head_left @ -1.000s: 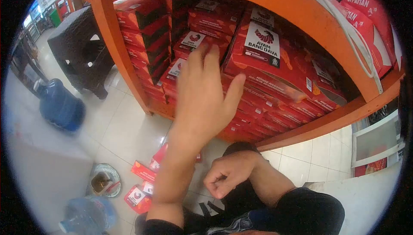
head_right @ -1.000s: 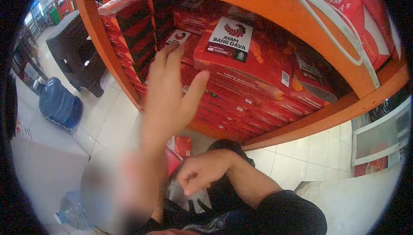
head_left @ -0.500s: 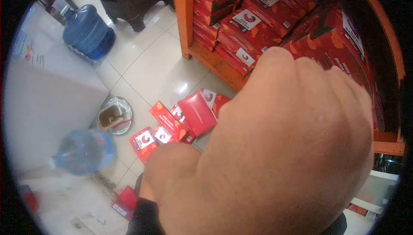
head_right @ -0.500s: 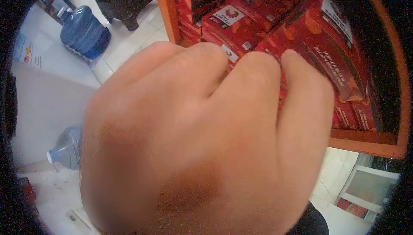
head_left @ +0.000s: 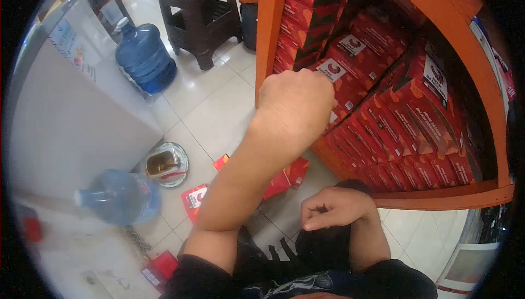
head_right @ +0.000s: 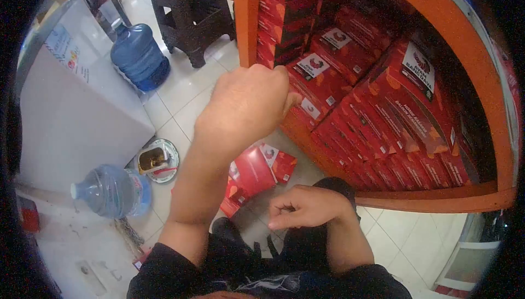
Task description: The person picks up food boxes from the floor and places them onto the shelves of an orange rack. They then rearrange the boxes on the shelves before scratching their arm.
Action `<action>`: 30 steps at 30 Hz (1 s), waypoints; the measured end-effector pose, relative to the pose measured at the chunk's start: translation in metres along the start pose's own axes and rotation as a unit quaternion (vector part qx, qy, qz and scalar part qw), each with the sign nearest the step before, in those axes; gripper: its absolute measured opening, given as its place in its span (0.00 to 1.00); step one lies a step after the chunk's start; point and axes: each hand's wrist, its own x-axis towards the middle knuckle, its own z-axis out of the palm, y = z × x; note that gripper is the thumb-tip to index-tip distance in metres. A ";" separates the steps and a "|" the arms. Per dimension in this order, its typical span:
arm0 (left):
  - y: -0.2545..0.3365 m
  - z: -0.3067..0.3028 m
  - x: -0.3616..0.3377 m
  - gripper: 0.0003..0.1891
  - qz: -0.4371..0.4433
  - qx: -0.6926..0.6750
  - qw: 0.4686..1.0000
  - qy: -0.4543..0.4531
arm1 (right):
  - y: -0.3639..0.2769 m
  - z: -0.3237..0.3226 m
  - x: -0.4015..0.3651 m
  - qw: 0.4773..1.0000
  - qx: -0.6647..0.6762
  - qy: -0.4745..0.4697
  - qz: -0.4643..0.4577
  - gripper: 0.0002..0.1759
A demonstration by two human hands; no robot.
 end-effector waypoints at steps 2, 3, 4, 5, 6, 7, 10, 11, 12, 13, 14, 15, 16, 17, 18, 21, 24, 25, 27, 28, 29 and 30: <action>-0.008 0.007 0.001 0.19 -0.013 0.008 1.000 -0.012 | -0.002 0.002 0.002 1.000 -0.012 0.002 -0.005 0.19; -0.010 0.010 0.002 0.19 -0.024 0.011 0.999 -0.027 | 0.000 0.003 0.003 1.000 -0.009 0.000 -0.008 0.19; -0.012 0.011 0.002 0.19 -0.024 0.012 0.999 -0.029 | 0.001 0.004 0.004 1.000 -0.017 0.003 0.000 0.19; -0.015 0.011 0.001 0.20 -0.021 0.004 0.999 -0.039 | 0.001 0.005 0.005 1.000 -0.025 0.006 0.008 0.20; -0.016 0.010 0.001 0.20 -0.018 -0.004 0.999 -0.049 | -0.001 0.005 0.006 1.000 -0.024 0.005 0.005 0.20; -0.018 0.009 0.001 0.20 -0.019 -0.001 0.999 -0.050 | -0.004 0.006 0.006 1.000 -0.016 0.009 0.009 0.20; -0.019 0.007 0.002 0.21 -0.004 -0.031 0.996 -0.081 | -0.002 0.006 0.009 1.000 -0.021 0.010 0.010 0.21; -0.019 0.007 0.002 0.21 0.002 -0.050 0.996 -0.071 | -0.002 0.005 0.010 0.999 -0.034 0.012 0.013 0.21; -0.019 0.007 0.002 0.21 0.009 -0.069 0.996 -0.063 | -0.001 0.005 0.011 0.999 -0.034 0.011 0.009 0.21; -0.019 0.008 0.003 0.21 0.008 -0.068 0.996 -0.065 | -0.001 0.004 0.012 0.999 -0.042 0.016 0.005 0.22; -0.020 0.010 0.004 0.21 0.008 -0.074 0.995 -0.065 | -0.001 0.005 0.012 0.999 -0.048 0.021 0.002 0.22; -0.021 0.013 0.006 0.20 0.009 -0.082 0.994 -0.068 | -0.003 0.005 0.012 0.999 -0.043 0.020 0.003 0.22; -0.027 0.019 0.010 0.20 0.007 -0.088 0.993 -0.076 | -0.005 0.005 0.012 0.998 -0.051 0.025 0.000 0.21; -0.038 0.030 0.016 0.20 0.027 -0.100 0.992 -0.067 | -0.006 0.005 0.012 0.998 -0.053 0.027 0.001 0.19; -0.050 0.046 0.020 0.19 0.045 -0.117 0.990 -0.064 | -0.005 0.007 0.012 0.999 -0.033 0.022 0.013 0.19; -0.095 0.110 0.030 0.27 -0.177 -0.113 0.972 -0.104 | -0.004 0.006 0.017 0.989 -0.132 0.050 0.037 0.29; -0.133 0.212 -0.033 0.42 -0.443 -0.018 0.875 -0.193 | -0.003 0.010 0.016 0.980 -0.173 0.072 0.067 0.29; -0.140 0.258 -0.058 0.48 -0.493 -0.038 0.843 -0.213 | 0.001 0.011 0.014 0.980 -0.169 0.084 0.057 0.26; -0.113 0.282 -0.087 0.59 -0.546 -0.057 0.798 -0.248 | -0.004 0.007 0.013 0.981 -0.165 0.078 0.067 0.26; -0.089 0.272 -0.091 0.63 -0.552 -0.055 0.789 -0.264 | -0.004 0.006 0.014 0.980 -0.167 0.071 0.077 0.26; -0.083 0.279 -0.092 0.63 -0.553 -0.053 0.787 -0.269 | -0.002 0.006 0.017 0.981 -0.161 0.069 0.077 0.26; -0.080 0.286 -0.093 0.64 -0.521 -0.039 0.796 -0.306 | -0.001 0.005 0.020 0.981 -0.168 0.066 0.071 0.26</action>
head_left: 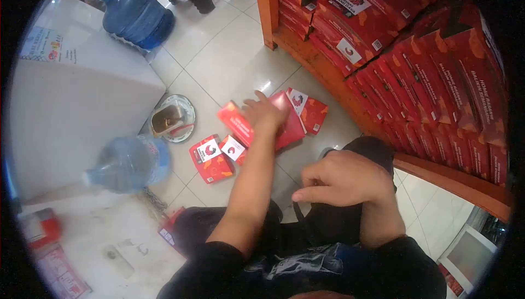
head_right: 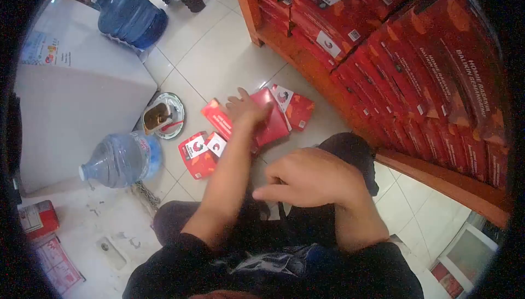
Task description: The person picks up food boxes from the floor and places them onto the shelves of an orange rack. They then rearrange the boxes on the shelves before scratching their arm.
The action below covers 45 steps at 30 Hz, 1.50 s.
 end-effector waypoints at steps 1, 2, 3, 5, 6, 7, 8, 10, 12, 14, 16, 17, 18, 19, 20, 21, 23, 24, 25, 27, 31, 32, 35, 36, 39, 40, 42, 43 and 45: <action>0.003 0.008 0.002 0.65 0.026 0.039 0.999 -0.019 | 0.000 0.000 0.002 1.000 -0.008 0.000 -0.007 0.26; 0.006 0.021 0.000 0.65 0.026 0.040 0.999 -0.018 | 0.001 0.001 0.005 1.000 -0.008 0.001 -0.008 0.26; 0.008 0.039 -0.001 0.64 0.052 0.036 0.997 0.043 | 0.004 0.001 0.009 1.000 -0.009 0.006 -0.007 0.26; 0.017 0.046 -0.002 0.59 0.081 0.013 0.991 0.106 | 0.009 -0.002 0.009 1.000 -0.014 0.020 -0.002 0.26; 0.019 0.046 -0.002 0.59 0.086 0.013 0.990 0.110 | 0.010 -0.002 0.009 1.000 -0.012 0.017 -0.002 0.26; 0.022 0.044 -0.001 0.57 0.058 0.019 0.994 0.094 | 0.012 -0.004 0.009 1.000 -0.011 0.016 -0.002 0.26; 0.026 0.042 0.003 0.55 0.030 0.023 0.996 0.078 | 0.015 -0.004 0.008 1.000 -0.016 0.022 0.000 0.26; 0.024 0.026 0.010 0.49 0.036 -0.011 0.997 0.068 | 0.019 -0.002 0.003 0.999 0.000 0.043 -0.008 0.26; 0.019 0.010 0.022 0.43 0.009 -0.137 0.990 0.042 | 0.019 -0.004 0.001 0.998 0.016 0.054 -0.008 0.25; 0.004 -0.006 0.044 0.41 0.007 -0.102 0.990 0.097 | 0.019 -0.007 0.001 0.998 0.026 0.064 -0.012 0.24; -0.018 -0.046 0.068 0.37 0.148 -0.516 0.838 -0.096 | 0.022 -0.006 0.005 0.981 0.046 0.182 0.040 0.21; -0.023 -0.066 0.067 0.33 0.213 -0.634 0.731 -0.135 | 0.029 -0.001 0.012 0.979 0.040 0.194 0.040 0.21; -0.024 -0.086 0.055 0.29 0.271 -0.733 0.599 -0.175 | 0.039 0.005 0.023 0.939 0.075 0.334 0.031 0.25; -0.020 -0.103 0.039 0.29 0.304 -0.771 0.524 -0.198 | 0.042 0.005 0.029 0.877 0.106 0.467 0.019 0.32; -0.016 -0.120 0.018 0.30 0.331 -0.803 0.443 -0.222 | 0.036 0.002 0.031 0.873 0.097 0.477 0.020 0.32; -0.003 -0.132 -0.006 0.34 0.365 -0.805 0.414 -0.218 | 0.028 -0.001 0.034 0.845 0.235 0.480 -0.007 0.39; 0.022 -0.123 -0.022 0.36 0.410 -0.807 0.384 -0.181 | 0.014 -0.015 0.027 0.800 0.466 0.376 -0.031 0.54; 0.031 -0.118 -0.030 0.38 0.444 -0.809 0.360 -0.137 | 0.017 -0.015 0.030 0.801 0.460 0.383 -0.032 0.54; 0.039 -0.116 -0.040 0.39 0.489 -0.783 0.356 -0.147 | 0.024 -0.012 0.039 0.779 0.445 0.437 -0.070 0.54; 0.054 -0.119 -0.069 0.37 0.471 -0.795 0.354 -0.145 | 0.023 -0.013 0.044 0.733 0.431 0.519 -0.093 0.52; 0.049 -0.135 -0.086 0.41 0.402 -0.754 0.488 -0.178 | 0.036 -0.038 0.041 0.705 0.327 0.623 -0.087 0.50; 0.048 -0.139 -0.089 0.44 0.362 -0.702 0.580 -0.198 | 0.037 -0.043 0.041 0.704 0.325 0.626 -0.087 0.50; 0.070 -0.140 -0.087 0.50 0.362 -0.648 0.656 -0.139 | 0.036 -0.048 0.043 0.683 0.367 0.628 -0.072 0.50; 0.077 -0.138 -0.085 0.54 0.349 -0.663 0.649 -0.130 | 0.048 -0.046 0.047 0.665 0.351 0.655 -0.077 0.48; 0.101 -0.134 -0.083 0.47 0.368 -0.673 0.637 -0.084 | 0.043 -0.040 0.045 0.635 0.323 0.697 -0.075 0.43; 0.109 -0.134 -0.083 0.49 0.377 -0.672 0.635 -0.058 | 0.041 -0.035 0.042 0.622 0.320 0.712 -0.060 0.40; 0.125 -0.131 -0.083 0.51 0.362 -0.685 0.630 -0.052 | 0.047 -0.029 0.034 0.624 0.289 0.726 -0.024 0.34; 0.132 -0.128 -0.082 0.49 0.370 -0.681 0.631 -0.040 | 0.051 -0.026 0.030 0.620 0.266 0.738 0.015 0.28; 0.149 -0.122 -0.079 0.48 0.380 -0.677 0.629 -0.030 | 0.048 -0.022 0.021 0.637 0.288 0.715 0.011 0.22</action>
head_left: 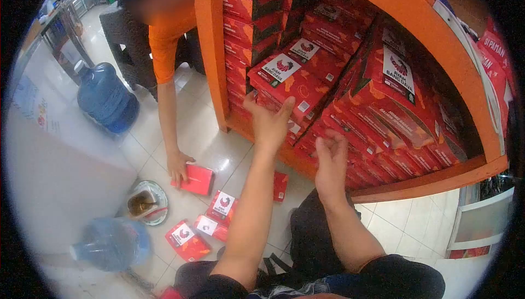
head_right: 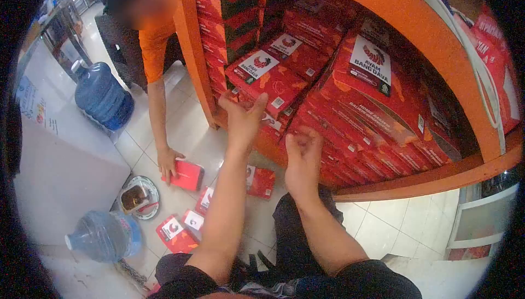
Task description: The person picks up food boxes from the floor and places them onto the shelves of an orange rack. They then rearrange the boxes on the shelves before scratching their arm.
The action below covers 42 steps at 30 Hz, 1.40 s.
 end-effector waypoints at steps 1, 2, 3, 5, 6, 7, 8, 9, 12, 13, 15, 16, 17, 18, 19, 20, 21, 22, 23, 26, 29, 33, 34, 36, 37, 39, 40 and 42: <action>-0.007 0.007 0.006 0.46 0.030 0.018 0.999 -0.001 | -0.005 -0.002 -0.001 0.999 0.015 -0.030 0.022 0.18; -0.014 0.011 0.011 0.44 0.059 0.037 0.998 0.000 | -0.006 -0.004 -0.002 0.999 0.012 -0.029 0.023 0.18; -0.023 0.013 0.018 0.44 0.056 0.034 0.998 0.001 | -0.007 -0.006 -0.003 0.996 0.009 -0.070 0.060 0.14; -0.036 0.015 0.030 0.38 0.135 0.245 0.958 0.071 | -0.008 -0.010 -0.003 0.988 0.003 -0.115 0.102 0.13; -0.026 0.013 0.026 0.38 0.127 0.245 0.958 0.077 | -0.009 -0.010 -0.001 0.983 -0.052 -0.140 0.107 0.14; -0.003 0.006 0.016 0.39 0.097 0.230 0.965 0.081 | -0.009 -0.011 -0.001 0.973 -0.108 -0.168 0.114 0.14; 0.005 -0.007 0.010 0.41 0.060 0.217 0.970 0.091 | -0.011 -0.011 -0.001 0.968 -0.116 -0.182 0.131 0.14; -0.007 -0.027 0.017 0.38 0.077 0.181 0.972 0.132 | -0.013 -0.012 -0.002 0.956 -0.149 -0.231 0.100 0.14; -0.021 -0.094 0.011 0.35 0.011 0.273 0.956 0.112 | -0.003 -0.017 -0.009 0.898 -0.192 -0.389 0.068 0.14; -0.027 -0.111 0.008 0.35 -0.040 0.410 0.906 0.092 | -0.002 -0.016 -0.011 0.875 -0.213 -0.431 0.055 0.14; -0.086 -0.136 -0.004 0.38 -0.134 0.548 0.825 0.029 | -0.013 -0.011 -0.015 0.841 -0.233 -0.484 0.063 0.14; -0.122 -0.141 -0.007 0.41 -0.202 0.650 0.731 -0.042 | -0.016 -0.011 -0.013 0.810 -0.269 -0.520 0.045 0.14; -0.151 -0.132 -0.023 0.43 -0.192 0.695 0.687 -0.090 | -0.012 -0.012 -0.012 0.811 -0.266 -0.520 0.043 0.14; -0.178 -0.128 -0.047 0.46 -0.178 0.734 0.641 -0.137 | -0.009 -0.011 -0.013 0.809 -0.267 -0.523 0.003 0.15; -0.219 -0.142 -0.062 0.46 -0.059 0.783 0.587 -0.198 | -0.009 -0.008 -0.014 0.806 -0.271 -0.524 -0.038 0.15; -0.254 -0.151 -0.073 0.45 0.060 0.815 0.518 -0.253 | -0.010 -0.009 -0.012 0.807 -0.274 -0.522 -0.042 0.15; -0.264 -0.154 -0.080 0.45 0.064 0.815 0.519 -0.252 | -0.013 -0.011 -0.011 0.800 -0.286 -0.527 -0.020 0.17; -0.265 -0.157 -0.083 0.43 0.086 0.818 0.506 -0.258 | -0.016 -0.012 -0.011 0.794 -0.298 -0.530 0.000 0.19; -0.266 -0.160 -0.078 0.41 0.108 0.822 0.493 -0.264 | -0.016 -0.015 -0.009 0.797 -0.301 -0.524 -0.007 0.19; -0.201 -0.157 -0.046 0.49 0.059 0.800 0.487 -0.345 | -0.016 -0.022 -0.006 0.808 -0.317 -0.496 -0.015 0.19; -0.119 -0.169 -0.009 0.60 0.071 0.695 0.568 -0.435 | -0.024 -0.019 -0.001 0.859 -0.308 -0.396 0.106 0.25; 0.045 -0.137 -0.034 0.54 0.211 0.629 0.653 -0.366 | 0.018 -0.004 -0.001 0.955 -0.162 -0.247 0.003 0.56; 0.066 -0.128 -0.045 0.54 0.221 0.632 0.646 -0.367 | 0.027 0.005 -0.003 0.956 -0.126 -0.264 0.001 0.58; 0.097 -0.114 -0.064 0.50 0.333 0.728 0.516 -0.304 | 0.031 0.016 -0.001 0.950 -0.112 -0.291 -0.014 0.60; 0.109 -0.111 -0.070 0.50 0.339 0.730 0.513 -0.299 | 0.014 0.020 0.000 0.950 -0.110 -0.291 -0.022 0.60; 0.128 -0.107 -0.080 0.48 0.311 0.668 0.611 -0.290 | -0.020 0.022 -0.004 0.924 0.159 -0.257 0.235 0.52; 0.135 -0.111 -0.083 0.50 0.278 0.685 0.604 -0.298 | -0.019 0.022 -0.002 0.926 0.160 -0.256 0.228 0.52; 0.145 -0.111 -0.089 0.50 0.272 0.678 0.620 -0.286 | -0.011 0.013 0.002 0.893 0.163 -0.305 0.288 0.39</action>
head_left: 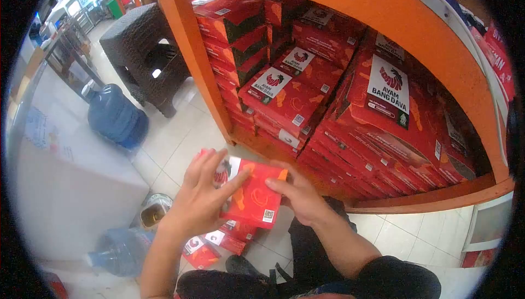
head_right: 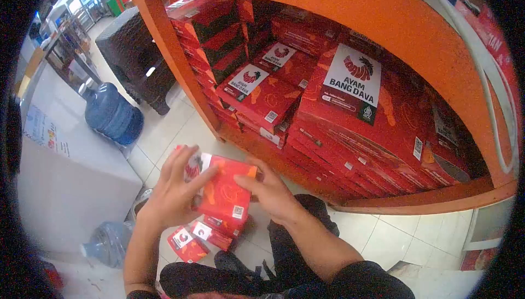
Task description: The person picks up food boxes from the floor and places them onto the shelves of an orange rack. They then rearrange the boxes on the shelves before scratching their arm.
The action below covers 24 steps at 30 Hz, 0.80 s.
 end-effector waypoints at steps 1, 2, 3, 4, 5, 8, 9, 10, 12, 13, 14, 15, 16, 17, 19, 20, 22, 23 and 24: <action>0.001 0.000 -0.003 0.51 -0.019 -0.016 1.000 0.004 | 0.001 -0.004 0.002 1.000 -0.002 0.002 0.002 0.39; -0.006 0.011 -0.011 0.58 -0.010 -0.063 0.993 0.100 | 0.002 -0.007 0.003 0.995 0.080 0.040 -0.038 0.34; -0.005 0.021 -0.013 0.58 -0.009 -0.066 0.993 0.097 | 0.002 -0.009 0.002 0.980 0.164 0.079 -0.078 0.29; -0.003 0.030 -0.012 0.60 -0.127 -0.302 0.932 0.154 | 0.000 -0.010 0.001 0.965 0.220 0.071 -0.123 0.27; -0.001 0.036 -0.011 0.64 -0.236 -0.514 0.800 0.201 | 0.000 -0.009 0.000 0.965 0.220 0.072 -0.124 0.27; 0.015 0.029 0.013 0.55 -0.269 -0.630 0.718 0.123 | 0.004 -0.001 0.001 0.963 0.141 0.096 -0.208 0.26; 0.023 0.026 0.022 0.50 -0.283 -0.636 0.709 0.115 | 0.005 0.002 0.000 0.963 0.139 0.093 -0.210 0.26; 0.021 0.036 0.030 0.45 -0.233 -0.630 0.718 0.184 | 0.005 0.003 0.000 0.952 0.193 0.109 -0.211 0.26; 0.019 0.024 0.050 0.45 -0.237 -0.631 0.713 0.193 | 0.005 0.000 -0.002 0.938 0.244 0.122 -0.215 0.26; 0.017 0.018 0.063 0.45 -0.245 -0.632 0.707 0.199 | 0.007 -0.008 -0.004 0.960 0.185 0.104 -0.182 0.26; 0.011 0.020 0.079 0.45 -0.236 -0.623 0.711 0.225 | 0.009 -0.014 -0.006 0.977 0.124 0.086 -0.147 0.27; 0.007 0.016 0.095 0.45 -0.234 -0.623 0.710 0.228 | 0.010 -0.015 -0.006 0.978 0.122 0.085 -0.149 0.27; 0.003 0.012 0.112 0.41 -0.256 -0.611 0.724 0.192 | 0.010 -0.015 -0.007 0.995 0.027 0.048 -0.081 0.28; 0.000 0.008 0.130 0.37 -0.277 -0.597 0.736 0.157 | 0.011 -0.015 -0.006 0.997 -0.070 0.011 -0.013 0.30; -0.004 0.018 0.165 0.36 -0.282 -0.598 0.733 0.158 | 0.017 -0.012 -0.004 0.993 -0.117 -0.023 -0.015 0.25; -0.004 0.024 0.181 0.36 -0.289 -0.598 0.731 0.153 | 0.019 -0.011 -0.005 0.980 -0.193 -0.041 -0.026 0.22; 0.000 0.032 0.205 0.40 -0.292 -0.605 0.721 0.170 | 0.022 -0.008 -0.005 0.959 -0.277 -0.048 -0.027 0.17; 0.002 0.038 0.216 0.45 -0.294 -0.610 0.712 0.182 | 0.023 -0.010 -0.004 0.959 -0.278 -0.049 -0.026 0.17; 0.002 0.043 0.226 0.45 -0.296 -0.610 0.712 0.183 | 0.025 -0.013 -0.003 0.951 -0.305 -0.048 -0.033 0.22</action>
